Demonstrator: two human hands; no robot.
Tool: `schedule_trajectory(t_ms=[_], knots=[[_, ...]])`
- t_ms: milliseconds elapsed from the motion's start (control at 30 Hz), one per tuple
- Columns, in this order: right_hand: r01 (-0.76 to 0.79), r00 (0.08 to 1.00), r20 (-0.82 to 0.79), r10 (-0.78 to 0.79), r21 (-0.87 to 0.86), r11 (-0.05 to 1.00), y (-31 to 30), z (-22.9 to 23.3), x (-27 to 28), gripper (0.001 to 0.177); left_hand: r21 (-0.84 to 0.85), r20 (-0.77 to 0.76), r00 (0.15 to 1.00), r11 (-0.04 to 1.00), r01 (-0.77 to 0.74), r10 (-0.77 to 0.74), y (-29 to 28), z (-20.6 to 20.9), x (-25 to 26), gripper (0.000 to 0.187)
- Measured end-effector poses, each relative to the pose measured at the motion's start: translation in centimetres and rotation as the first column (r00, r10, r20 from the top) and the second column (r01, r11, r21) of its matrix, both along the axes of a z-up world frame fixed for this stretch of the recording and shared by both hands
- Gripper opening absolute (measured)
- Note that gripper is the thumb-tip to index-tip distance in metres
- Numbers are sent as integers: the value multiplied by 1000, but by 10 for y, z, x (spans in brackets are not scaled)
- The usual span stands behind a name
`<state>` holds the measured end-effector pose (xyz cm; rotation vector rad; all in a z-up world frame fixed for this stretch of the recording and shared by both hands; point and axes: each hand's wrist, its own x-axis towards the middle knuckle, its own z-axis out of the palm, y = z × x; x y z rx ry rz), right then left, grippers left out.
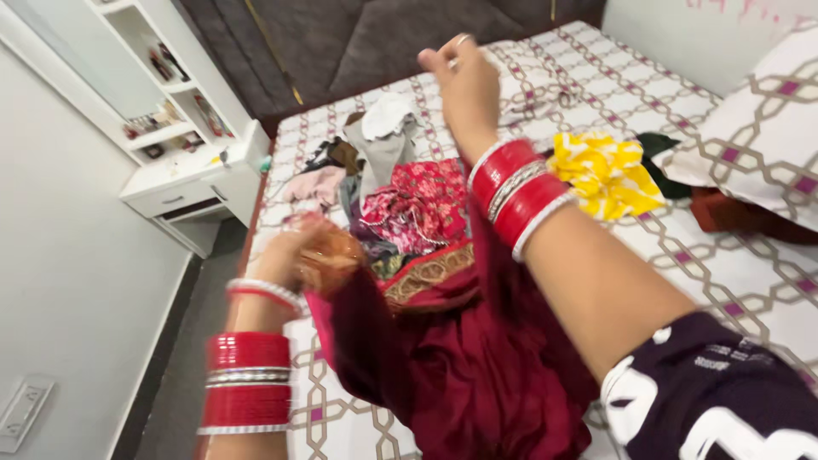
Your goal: The person folds a maroon fabric with gold embroidery on a bed. They repeatedly smooth, align, and fold the material into a compact bundle using both hands.
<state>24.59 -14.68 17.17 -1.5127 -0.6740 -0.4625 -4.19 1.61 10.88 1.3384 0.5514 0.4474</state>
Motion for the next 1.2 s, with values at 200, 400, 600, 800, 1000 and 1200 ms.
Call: schedule_trajectory(t_ms=[200, 400, 600, 800, 1000, 1200], knots=[[-129, 988, 54, 147, -256, 958, -12, -70, -110, 32, -433, 133, 973, 872, 229, -189, -118, -90, 72, 29], [-333, 925, 26, 380, -430, 839, -76, -121, -165, 25, -579, -22, 997, 814, 43, -69, -133, -134, 41, 28], [-448, 878, 21, 478, -311, 838, -110, -163, -184, 26, -601, 81, 993, 791, 114, -81, -127, -187, 22, 24], [-283, 958, -170, 232, -415, 864, -129, -188, -172, 20, -682, 16, 979, 713, 160, -205, -152, -206, 35, 28], [-294, 846, -522, 108, -289, 911, -163, -199, -173, 13, -671, -121, 977, 740, 48, -173, -171, -198, 19, 28], [-352, 876, -411, 252, -188, 917, -175, -191, -178, 13, -648, -60, 968, 747, 148, -244, -180, -219, 17, 22]])
